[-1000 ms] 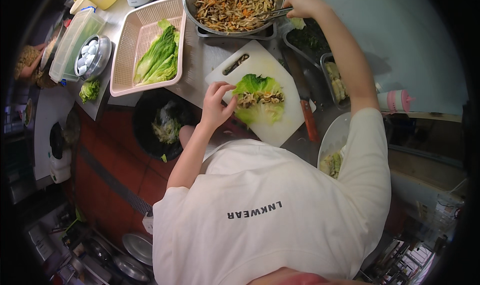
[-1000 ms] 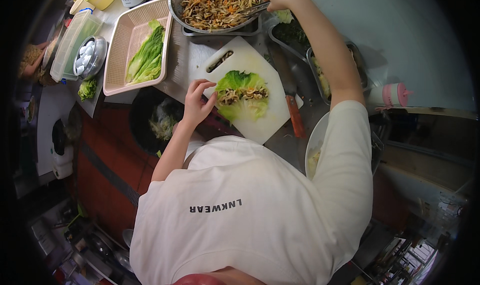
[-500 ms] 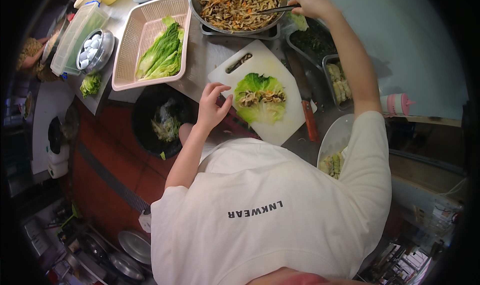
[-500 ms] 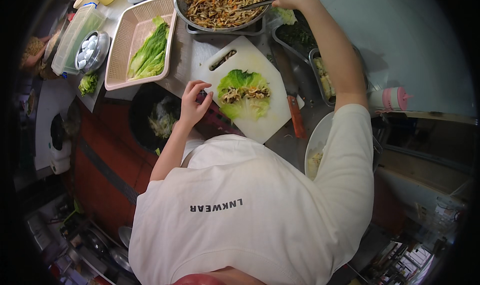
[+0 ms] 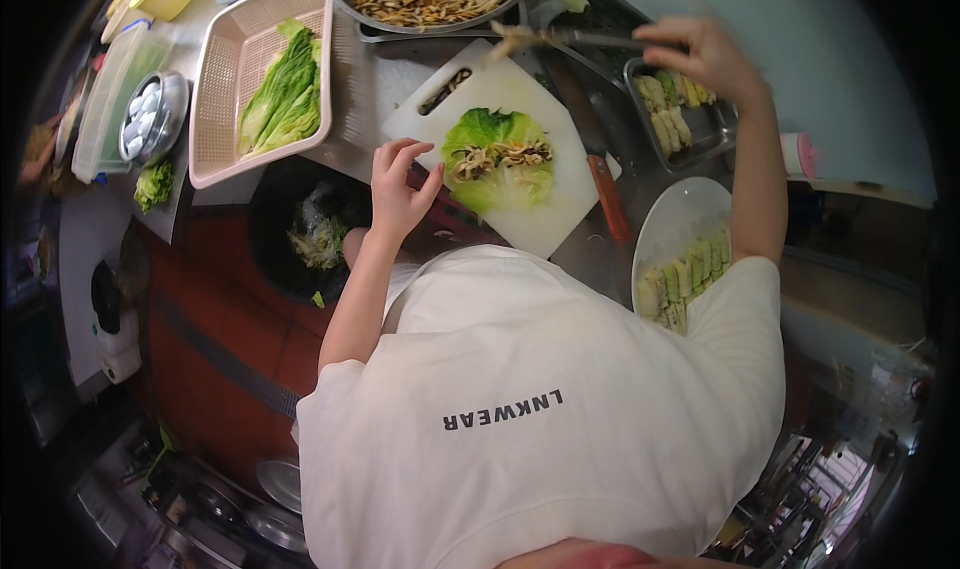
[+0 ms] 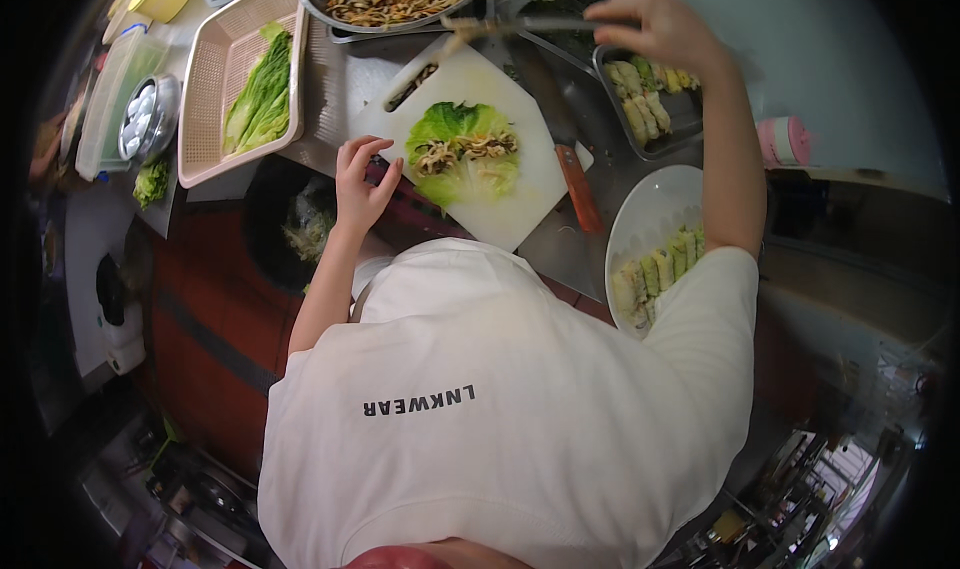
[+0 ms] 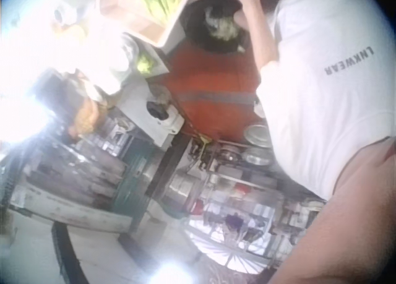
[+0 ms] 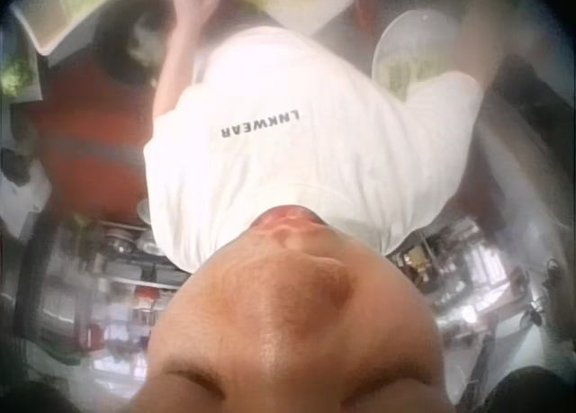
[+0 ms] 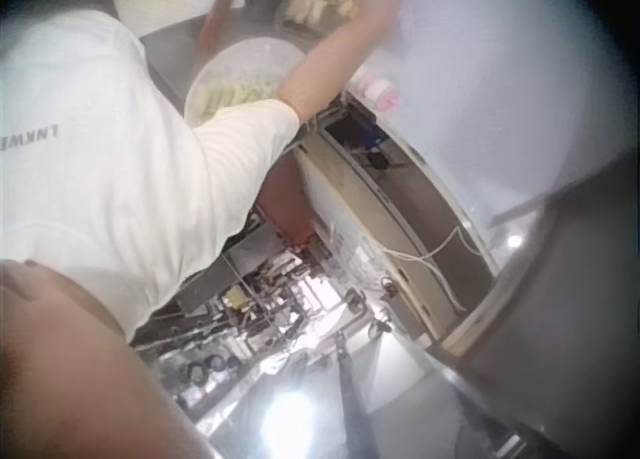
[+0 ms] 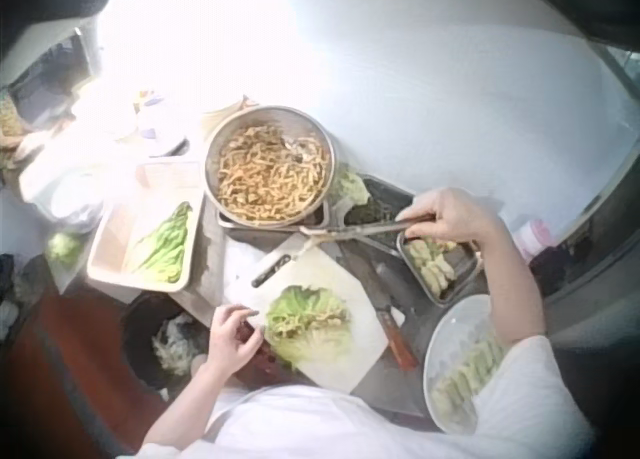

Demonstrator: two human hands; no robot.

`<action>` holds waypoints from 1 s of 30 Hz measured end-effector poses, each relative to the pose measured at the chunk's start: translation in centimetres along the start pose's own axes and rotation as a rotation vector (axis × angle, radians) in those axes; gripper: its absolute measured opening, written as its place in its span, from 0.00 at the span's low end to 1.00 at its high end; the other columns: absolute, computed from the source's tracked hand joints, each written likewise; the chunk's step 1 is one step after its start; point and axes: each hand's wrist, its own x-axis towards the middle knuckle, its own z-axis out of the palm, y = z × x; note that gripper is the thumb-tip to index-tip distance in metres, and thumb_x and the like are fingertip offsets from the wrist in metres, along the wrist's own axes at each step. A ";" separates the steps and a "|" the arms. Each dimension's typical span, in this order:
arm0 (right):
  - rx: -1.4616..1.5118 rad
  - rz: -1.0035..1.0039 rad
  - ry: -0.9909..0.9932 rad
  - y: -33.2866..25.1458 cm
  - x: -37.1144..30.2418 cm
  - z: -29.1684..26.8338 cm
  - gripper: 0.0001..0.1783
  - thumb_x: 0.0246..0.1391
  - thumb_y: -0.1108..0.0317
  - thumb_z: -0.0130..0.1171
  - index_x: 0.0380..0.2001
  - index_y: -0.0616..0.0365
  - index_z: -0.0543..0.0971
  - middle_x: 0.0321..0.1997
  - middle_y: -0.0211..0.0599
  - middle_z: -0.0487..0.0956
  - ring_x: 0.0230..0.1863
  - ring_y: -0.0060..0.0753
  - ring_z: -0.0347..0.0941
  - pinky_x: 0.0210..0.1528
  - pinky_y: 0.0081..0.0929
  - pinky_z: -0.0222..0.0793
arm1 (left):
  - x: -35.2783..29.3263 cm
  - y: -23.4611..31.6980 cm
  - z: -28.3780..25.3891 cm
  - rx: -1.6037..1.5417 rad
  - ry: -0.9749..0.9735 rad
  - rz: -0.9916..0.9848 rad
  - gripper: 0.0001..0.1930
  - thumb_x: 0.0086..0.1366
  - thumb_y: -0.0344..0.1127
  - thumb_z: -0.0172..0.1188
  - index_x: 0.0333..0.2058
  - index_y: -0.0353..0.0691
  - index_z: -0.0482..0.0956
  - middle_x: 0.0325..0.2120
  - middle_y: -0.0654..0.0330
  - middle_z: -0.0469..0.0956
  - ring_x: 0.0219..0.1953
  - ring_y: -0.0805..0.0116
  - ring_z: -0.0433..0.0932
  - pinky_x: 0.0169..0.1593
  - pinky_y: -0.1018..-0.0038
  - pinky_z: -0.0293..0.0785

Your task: The person places a lettuce leaf on a cutting board, adds a portion of cooked filling using tongs, folds the leaf into a wrap, and places it on a plate. This process is repeated multiple times with additional lettuce leaves and filling.

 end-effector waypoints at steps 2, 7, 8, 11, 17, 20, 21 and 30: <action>0.029 -0.010 -0.001 -0.1 -4.1 1.6 0.16 0.48 0.62 0.64 0.40 0.57 0.81 0.30 0.37 0.80 0.31 0.36 0.75 0.35 0.28 0.68 | 0.8 0.2 0.8 0.045 -0.028 0.086 0.17 0.48 0.36 0.69 0.38 0.41 0.78 0.39 0.57 0.74 0.43 0.56 0.71 0.47 0.65 0.68; 0.198 0.133 -0.089 -0.5 -8.7 6.9 0.16 0.46 0.66 0.65 0.40 0.58 0.81 0.25 0.35 0.75 0.27 0.30 0.70 0.31 0.26 0.64 | 2.5 2.4 3.6 0.251 -0.235 0.241 0.31 0.46 0.53 0.69 0.46 0.44 0.76 0.48 0.57 0.70 0.55 0.56 0.65 0.59 0.57 0.57; 0.204 0.162 -0.085 -0.7 -9.1 7.8 0.16 0.45 0.66 0.65 0.40 0.57 0.81 0.25 0.35 0.76 0.27 0.31 0.70 0.31 0.27 0.64 | 2.9 2.8 4.4 0.293 -0.277 0.256 0.32 0.45 0.54 0.69 0.48 0.45 0.75 0.49 0.57 0.70 0.56 0.56 0.64 0.60 0.57 0.55; 0.137 0.208 -0.116 -0.8 -9.4 9.2 0.17 0.44 0.62 0.66 0.40 0.52 0.81 0.28 0.33 0.77 0.31 0.35 0.73 0.33 0.29 0.67 | 3.5 3.7 6.4 0.426 -0.439 0.271 0.40 0.42 0.58 0.68 0.53 0.45 0.72 0.54 0.56 0.66 0.61 0.56 0.59 0.65 0.55 0.46; 0.046 0.190 -0.084 -1.0 -9.9 9.8 0.21 0.42 0.59 0.67 0.43 0.47 0.81 0.32 0.31 0.77 0.34 0.39 0.75 0.35 0.32 0.70 | 4.7 3.3 7.3 0.365 -0.547 0.268 0.30 0.44 0.52 0.67 0.48 0.49 0.77 0.54 0.58 0.68 0.61 0.58 0.60 0.65 0.54 0.46; 0.042 0.192 -0.089 -1.4 -9.8 9.3 0.22 0.41 0.59 0.68 0.44 0.47 0.80 0.33 0.31 0.77 0.34 0.39 0.75 0.35 0.32 0.70 | 4.8 2.7 7.4 0.332 -0.566 0.281 0.23 0.46 0.50 0.67 0.42 0.49 0.81 0.53 0.59 0.70 0.60 0.58 0.61 0.65 0.55 0.47; 0.040 0.190 -0.100 -1.5 -9.6 9.2 0.23 0.40 0.59 0.68 0.44 0.47 0.80 0.34 0.31 0.77 0.34 0.39 0.75 0.35 0.32 0.70 | 4.9 2.6 7.4 0.327 -0.573 0.279 0.23 0.46 0.49 0.67 0.42 0.49 0.81 0.52 0.59 0.70 0.60 0.58 0.61 0.64 0.56 0.47; 0.250 0.107 0.236 0.3 -6.2 7.5 0.22 0.44 0.63 0.67 0.46 0.48 0.80 0.29 0.28 0.74 0.26 0.21 0.66 0.30 0.22 0.64 | 5.0 1.9 4.3 0.054 -0.415 0.220 0.20 0.52 0.42 0.64 0.43 0.41 0.79 0.50 0.55 0.72 0.55 0.53 0.66 0.58 0.60 0.60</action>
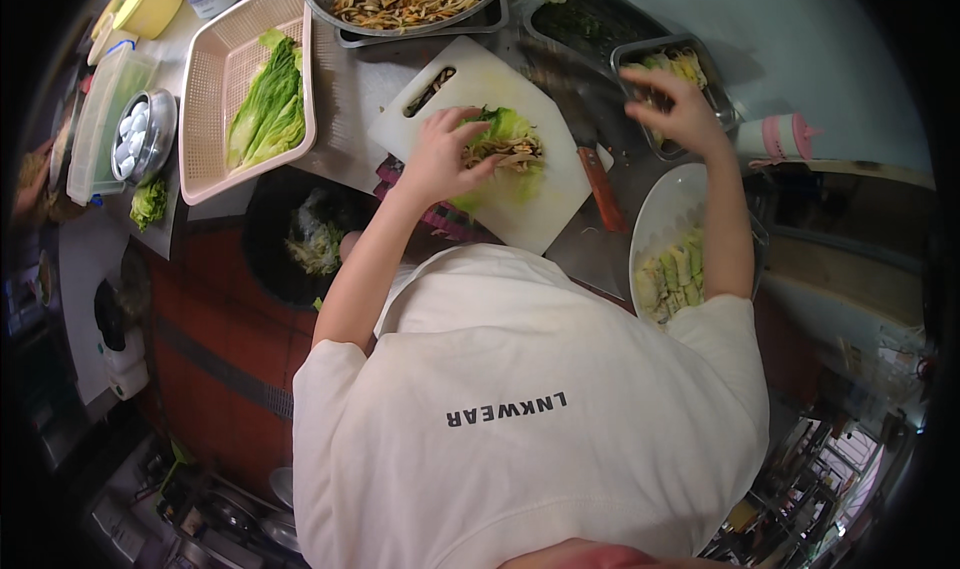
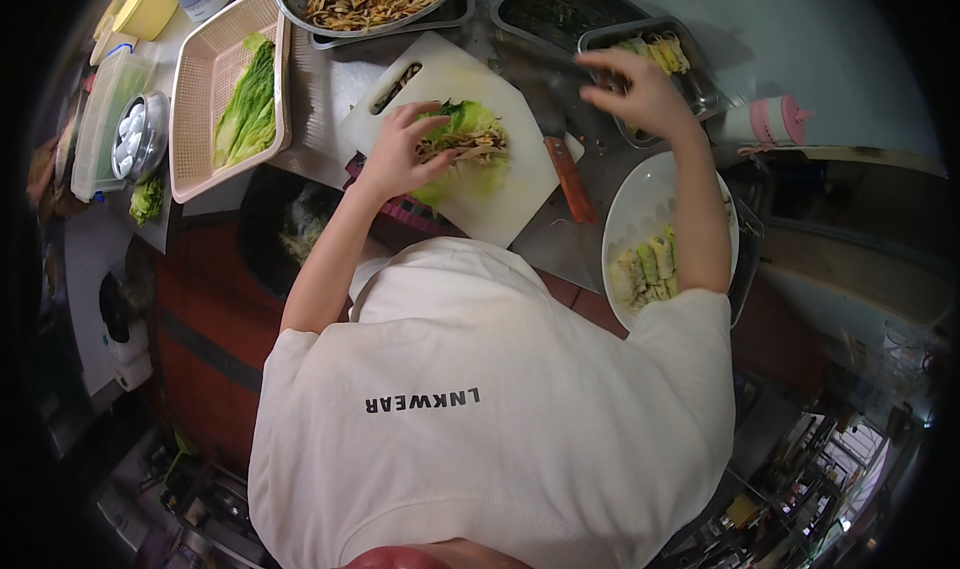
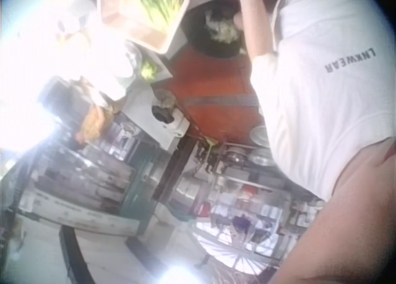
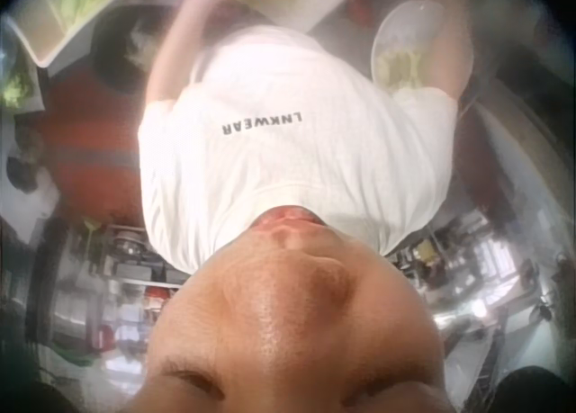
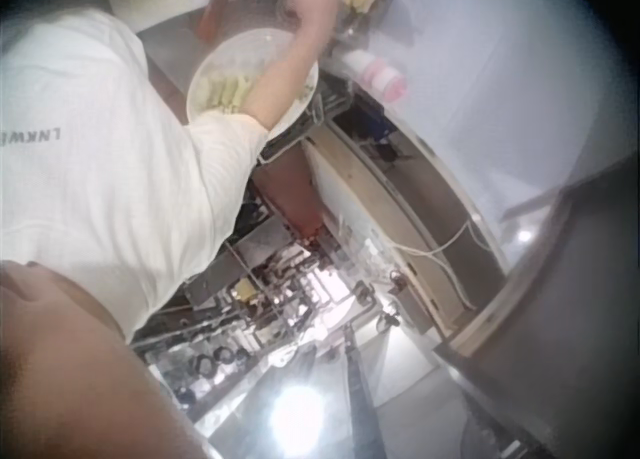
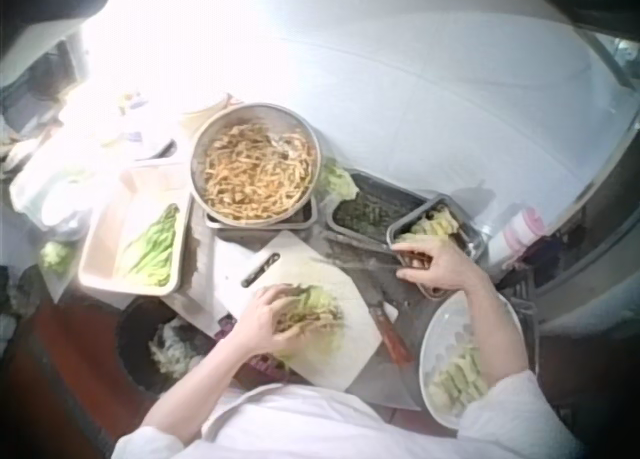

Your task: The person places a lettuce leaf on a cutting board, adds a portion of cooked filling using tongs, folds the leaf into a wrap, and places it on a plate. This process is repeated multiple times with additional lettuce leaves and filling.

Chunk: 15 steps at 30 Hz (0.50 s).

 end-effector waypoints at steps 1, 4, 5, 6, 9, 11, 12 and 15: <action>-0.009 -0.013 0.051 0.2 1.7 0.3 0.22 0.45 0.63 0.66 0.47 0.49 0.79 0.29 0.29 0.73 0.26 0.21 0.66 0.30 0.22 0.64 | -0.3 -0.3 -0.5 -0.031 0.032 -0.040 0.19 0.54 0.41 0.63 0.44 0.40 0.78 0.49 0.54 0.72 0.54 0.52 0.67 0.57 0.61 0.62; 0.053 -0.082 0.263 0.4 8.6 3.7 0.18 0.45 0.64 0.63 0.43 0.51 0.80 0.29 0.31 0.73 0.28 0.26 0.69 0.34 0.25 0.67 | -1.1 -0.9 -1.7 -0.099 0.154 -0.160 0.14 0.60 0.38 0.59 0.43 0.38 0.78 0.45 0.52 0.73 0.49 0.53 0.70 0.52 0.64 0.67; -0.045 -0.042 0.230 0.2 11.2 5.0 0.19 0.49 0.64 0.60 0.47 0.51 0.79 0.33 0.31 0.75 0.31 0.26 0.70 0.37 0.26 0.67 | -1.3 -1.1 -2.0 -0.135 0.196 -0.221 0.14 0.60 0.38 0.59 0.42 0.38 0.78 0.44 0.52 0.74 0.48 0.53 0.70 0.51 0.65 0.68; -0.145 -0.003 0.199 -0.1 13.6 6.2 0.20 0.52 0.64 0.58 0.50 0.51 0.77 0.37 0.31 0.78 0.33 0.26 0.71 0.39 0.27 0.68 | -1.5 -1.4 -2.2 -0.172 0.239 -0.280 0.13 0.60 0.39 0.58 0.41 0.38 0.78 0.42 0.52 0.74 0.47 0.52 0.71 0.50 0.65 0.68; -0.263 -0.145 0.398 -2.6 19.3 10.0 0.18 0.45 0.63 0.58 0.42 0.51 0.80 0.40 0.49 0.80 0.42 0.49 0.76 0.45 0.42 0.70 | -2.8 -2.0 -3.0 -0.180 0.255 -0.363 0.11 0.62 0.37 0.58 0.38 0.37 0.79 0.33 0.54 0.75 0.34 0.60 0.75 0.39 0.69 0.72; -0.310 -0.056 0.250 -3.4 20.8 10.7 0.20 0.45 0.63 0.58 0.44 0.53 0.79 0.43 0.51 0.79 0.46 0.51 0.74 0.49 0.42 0.69 | -3.6 -2.0 -3.3 -0.201 0.250 -0.370 0.09 0.60 0.35 0.60 0.37 0.36 0.79 0.27 0.56 0.75 0.25 0.65 0.75 0.32 0.72 0.73; -0.363 -0.104 0.310 -3.0 20.8 11.0 0.20 0.45 0.63 0.58 0.44 0.54 0.79 0.44 0.51 0.78 0.48 0.51 0.73 0.51 0.42 0.67 | -3.9 -1.9 -3.4 -0.197 0.225 -0.362 0.09 0.60 0.34 0.60 0.37 0.36 0.79 0.27 0.56 0.75 0.25 0.65 0.75 0.32 0.72 0.73; -0.422 -0.343 0.434 -2.2 20.0 12.4 0.18 0.46 0.62 0.59 0.42 0.54 0.80 0.42 0.46 0.77 0.47 0.46 0.71 0.51 0.39 0.65 | -6.3 -1.4 -3.2 -0.204 0.185 -0.383 0.11 0.55 0.32 0.64 0.37 0.38 0.79 0.27 0.57 0.74 0.28 0.64 0.75 0.34 0.72 0.74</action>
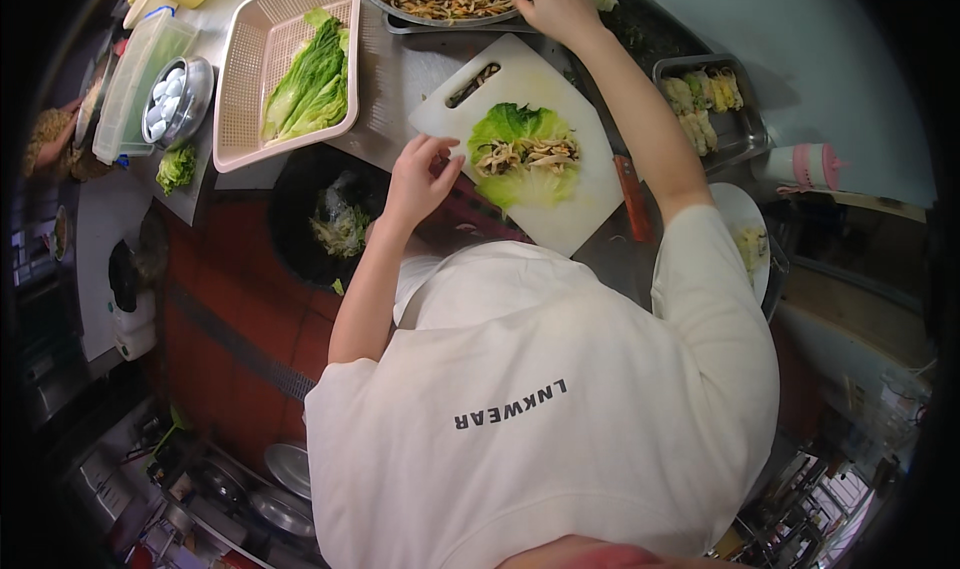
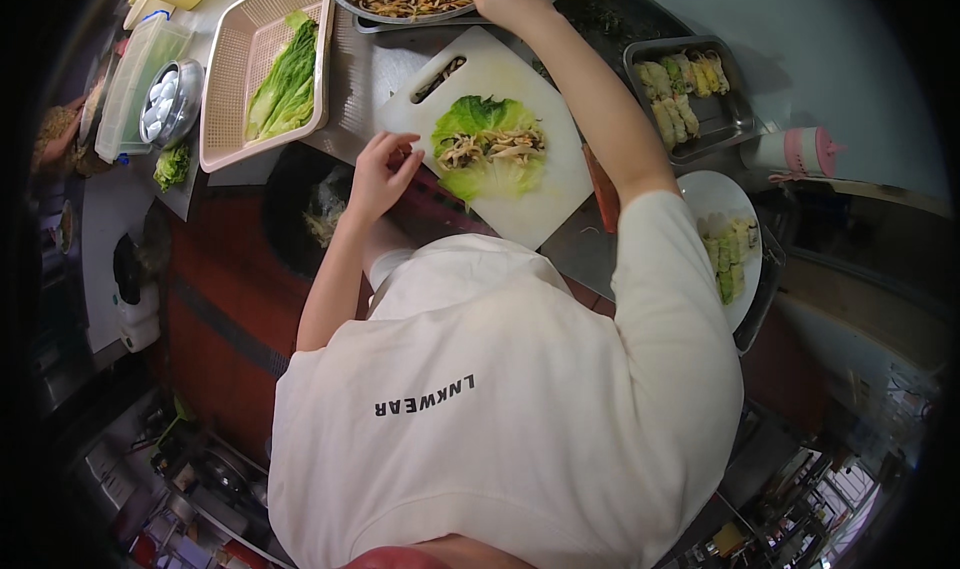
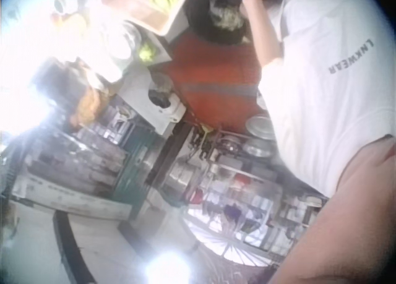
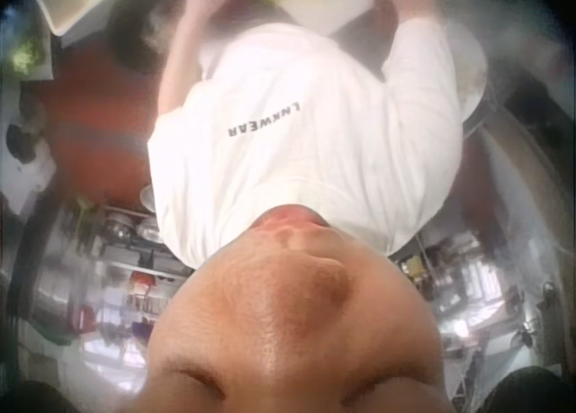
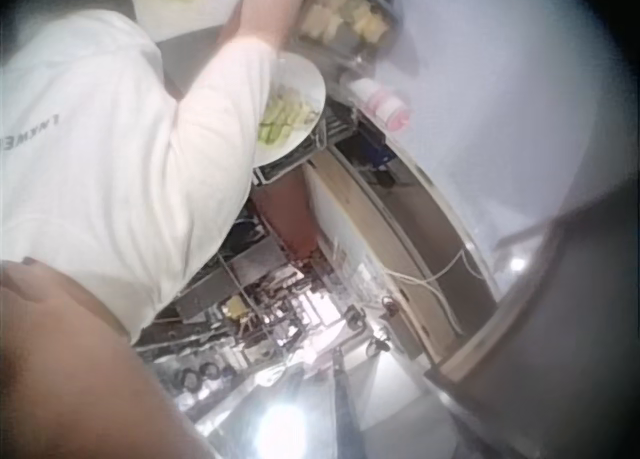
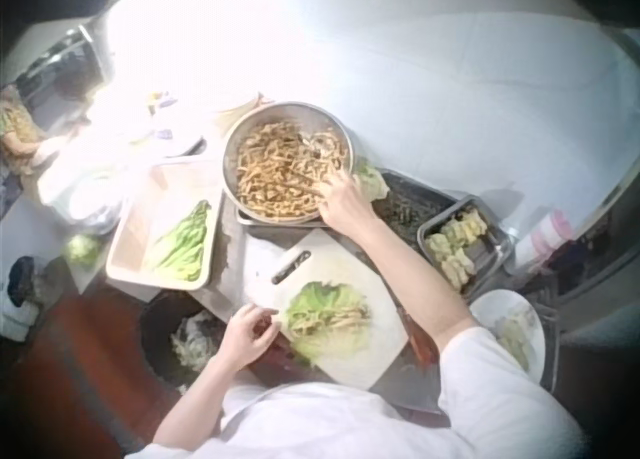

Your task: The person places a lettuce leaf on a cutting board, adds a portion of cooked filling using tongs, folds the leaf into a wrap, and places it on a plate. This process is repeated multiple times with additional lettuce leaves and filling.

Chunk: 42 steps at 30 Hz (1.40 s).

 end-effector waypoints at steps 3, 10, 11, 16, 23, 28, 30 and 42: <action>0.262 -0.176 -0.087 -3.2 -4.1 -4.7 0.10 0.46 0.62 0.61 0.33 0.52 0.79 0.33 0.35 0.76 0.38 0.37 0.70 0.44 0.33 0.65 | -1.6 -1.0 0.6 0.033 -0.010 0.090 0.12 0.54 0.30 0.66 0.38 0.37 0.79 0.28 0.58 0.73 0.27 0.69 0.74 0.36 0.75 0.74; 0.436 -0.231 -0.454 -9.8 -18.6 -7.6 0.09 0.39 0.64 0.62 0.25 0.53 0.75 0.32 0.32 0.71 0.40 0.35 0.67 0.42 0.32 0.60 | -0.8 -0.7 2.6 0.112 -0.032 0.226 0.08 0.50 0.26 0.67 0.30 0.38 0.80 0.26 0.60 0.75 0.28 0.64 0.74 0.32 0.73 0.72; 0.401 -0.224 -0.428 -10.2 -19.4 -7.4 0.09 0.39 0.65 0.62 0.25 0.53 0.75 0.32 0.32 0.71 0.41 0.34 0.67 0.43 0.32 0.59 | -0.7 -0.6 2.8 0.109 -0.020 0.230 0.08 0.49 0.27 0.68 0.30 0.38 0.80 0.26 0.60 0.75 0.29 0.63 0.74 0.33 0.71 0.72; 0.303 -0.217 -0.383 -11.1 -20.4 -6.6 0.09 0.37 0.66 0.61 0.24 0.54 0.74 0.31 0.32 0.70 0.40 0.34 0.66 0.42 0.32 0.59 | -0.3 -0.3 3.2 0.089 0.042 0.271 0.08 0.49 0.29 0.69 0.28 0.38 0.79 0.27 0.58 0.75 0.31 0.60 0.74 0.35 0.68 0.72; 0.425 -0.163 -0.362 -10.3 -18.6 -5.7 0.06 0.38 0.68 0.59 0.22 0.54 0.73 0.29 0.32 0.70 0.36 0.35 0.67 0.41 0.33 0.60 | -1.3 -0.1 3.2 0.047 0.044 0.319 0.13 0.51 0.30 0.67 0.36 0.36 0.79 0.36 0.55 0.77 0.38 0.57 0.76 0.40 0.68 0.73; 0.586 -0.006 -0.354 -9.1 -16.7 -4.8 0.05 0.39 0.68 0.59 0.22 0.54 0.74 0.28 0.32 0.70 0.35 0.36 0.67 0.41 0.32 0.60 | -2.0 0.6 3.2 0.126 0.004 0.409 0.26 0.48 0.39 0.70 0.45 0.36 0.76 0.44 0.54 0.76 0.44 0.56 0.74 0.47 0.66 0.71; 0.621 0.019 -0.335 -8.9 -15.8 -4.3 0.05 0.40 0.68 0.59 0.23 0.54 0.74 0.28 0.32 0.70 0.35 0.36 0.67 0.41 0.32 0.60 | -1.8 1.3 3.3 0.117 0.024 0.418 0.29 0.45 0.42 0.72 0.47 0.38 0.75 0.44 0.56 0.75 0.44 0.56 0.73 0.47 0.64 0.70; 0.612 0.029 -0.226 -8.1 -14.4 -0.8 0.12 0.43 0.68 0.60 0.35 0.56 0.78 0.36 0.35 0.75 0.42 0.39 0.71 0.44 0.35 0.64 | 2.8 -0.3 4.5 0.117 0.044 0.161 0.07 0.53 0.31 0.64 0.32 0.37 0.82 0.32 0.56 0.78 0.36 0.58 0.73 0.41 0.68 0.71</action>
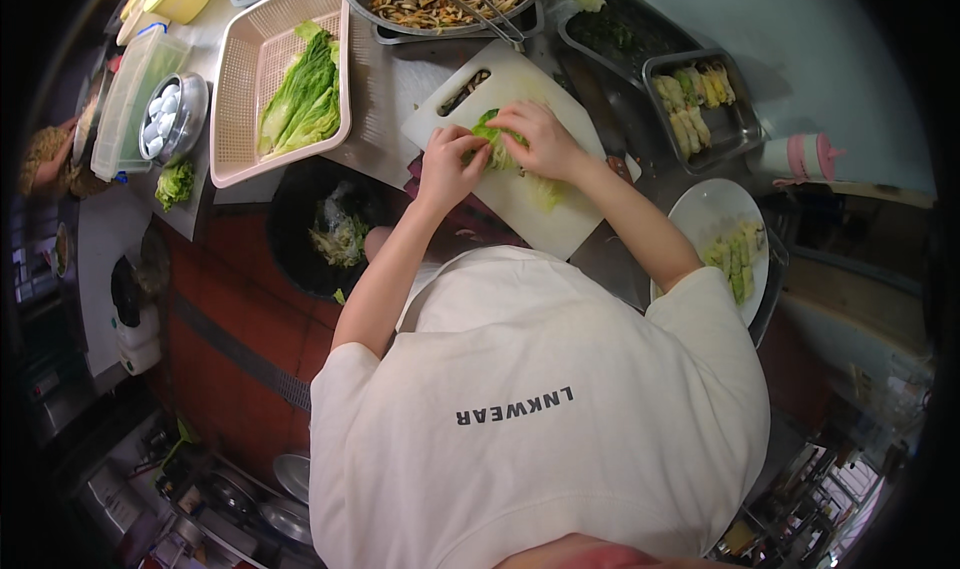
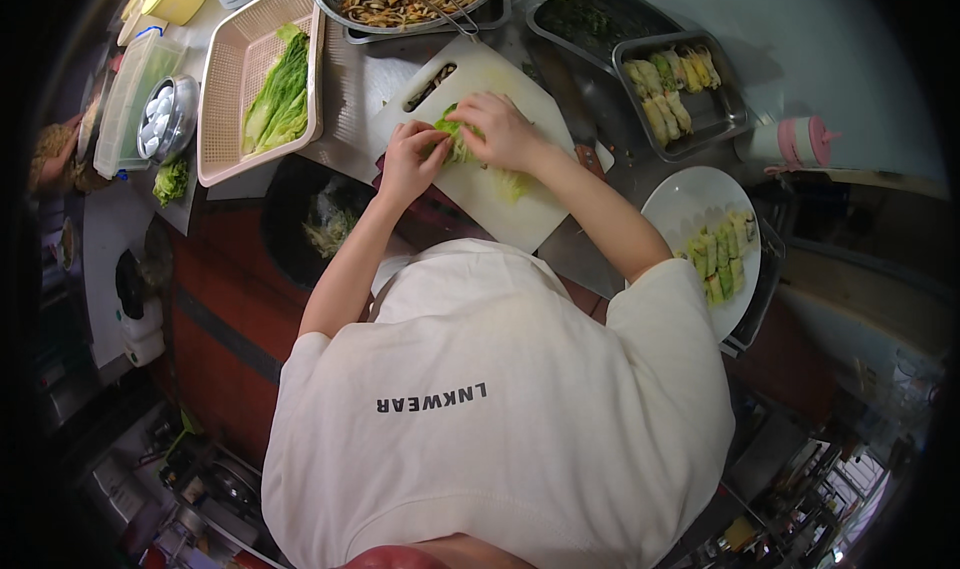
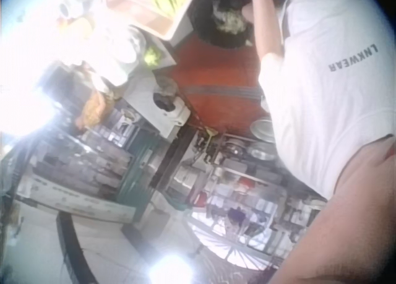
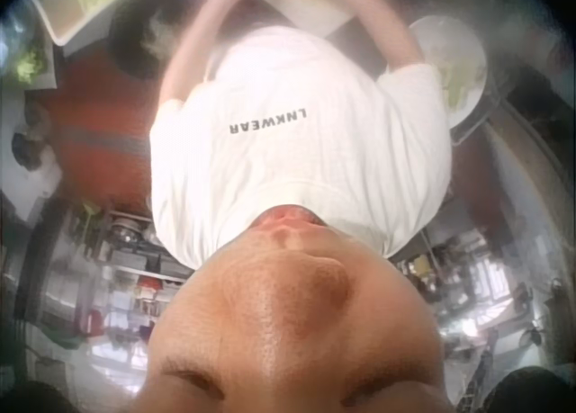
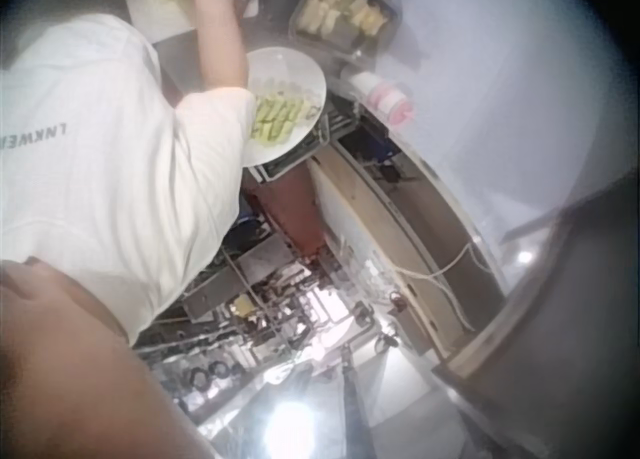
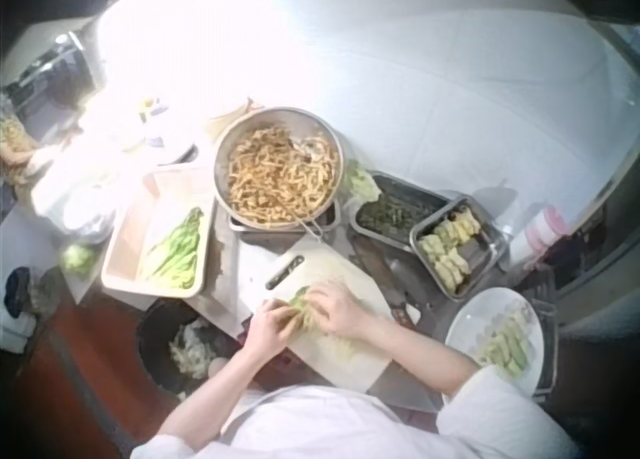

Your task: The person places a lettuce leaf on a cutting board, adds a portion of cooked filling using tongs, folds the leaf into a wrap, and places it on a plate. This process is repeated multiple times with additional lettuce leaves and filling.

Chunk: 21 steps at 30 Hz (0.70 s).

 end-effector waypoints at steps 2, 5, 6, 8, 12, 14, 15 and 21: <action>0.076 -0.031 -0.035 -1.7 -1.2 -0.3 0.16 0.43 0.69 0.61 0.39 0.56 0.78 0.40 0.37 0.76 0.44 0.39 0.72 0.45 0.35 0.66 | 0.2 -0.4 0.3 0.016 -0.015 -0.012 0.07 0.53 0.31 0.64 0.32 0.37 0.82 0.30 0.56 0.78 0.36 0.58 0.74 0.41 0.68 0.71; -0.059 -0.080 -0.030 -2.4 -2.8 0.2 0.18 0.44 0.68 0.62 0.42 0.57 0.78 0.46 0.39 0.76 0.46 0.41 0.73 0.46 0.35 0.68 | 0.4 -1.0 0.7 0.003 -0.036 -0.050 0.08 0.52 0.31 0.63 0.33 0.36 0.82 0.30 0.55 0.78 0.36 0.57 0.74 0.42 0.67 0.71; -0.065 -0.069 -0.032 -2.2 -3.1 0.5 0.18 0.45 0.68 0.62 0.42 0.57 0.78 0.46 0.39 0.76 0.47 0.41 0.73 0.47 0.35 0.67 | 0.5 -1.1 0.8 0.001 -0.045 -0.057 0.10 0.52 0.31 0.63 0.34 0.36 0.82 0.31 0.55 0.78 0.36 0.57 0.74 0.42 0.67 0.71; -0.075 -0.048 -0.028 -1.6 -3.3 1.0 0.17 0.46 0.68 0.62 0.41 0.57 0.78 0.47 0.38 0.76 0.47 0.41 0.73 0.48 0.35 0.66 | 0.6 -0.8 0.5 -0.062 -0.044 -0.082 0.13 0.52 0.30 0.64 0.38 0.36 0.80 0.32 0.55 0.78 0.36 0.58 0.75 0.42 0.67 0.71; -0.159 -0.024 -0.044 -1.0 -2.9 1.2 0.16 0.47 0.67 0.62 0.41 0.56 0.78 0.44 0.37 0.76 0.48 0.38 0.71 0.49 0.34 0.63 | -0.7 0.6 -1.2 -0.078 -0.085 0.089 0.18 0.52 0.29 0.65 0.44 0.36 0.77 0.33 0.55 0.78 0.37 0.58 0.76 0.43 0.67 0.72; -0.215 0.029 -0.055 -1.4 -2.4 1.0 0.15 0.47 0.67 0.62 0.41 0.55 0.79 0.42 0.35 0.76 0.48 0.37 0.69 0.49 0.34 0.61 | -1.4 0.1 -0.9 0.021 -0.057 0.248 0.18 0.52 0.30 0.66 0.43 0.37 0.78 0.33 0.55 0.78 0.37 0.58 0.76 0.43 0.67 0.71; -0.215 0.062 -0.048 -1.5 -2.2 0.9 0.15 0.47 0.67 0.62 0.41 0.55 0.79 0.41 0.35 0.75 0.48 0.37 0.69 0.50 0.33 0.61 | -1.4 -0.2 -0.6 0.022 -0.060 0.228 0.16 0.52 0.30 0.66 0.42 0.36 0.79 0.33 0.55 0.78 0.36 0.58 0.75 0.43 0.67 0.71; -0.046 0.098 0.035 -1.5 -1.8 0.4 0.17 0.48 0.67 0.62 0.44 0.55 0.79 0.42 0.34 0.76 0.49 0.37 0.69 0.51 0.34 0.61 | 0.0 -1.5 0.6 0.007 -0.070 0.131 0.12 0.54 0.31 0.64 0.37 0.35 0.81 0.32 0.56 0.75 0.35 0.57 0.72 0.42 0.67 0.69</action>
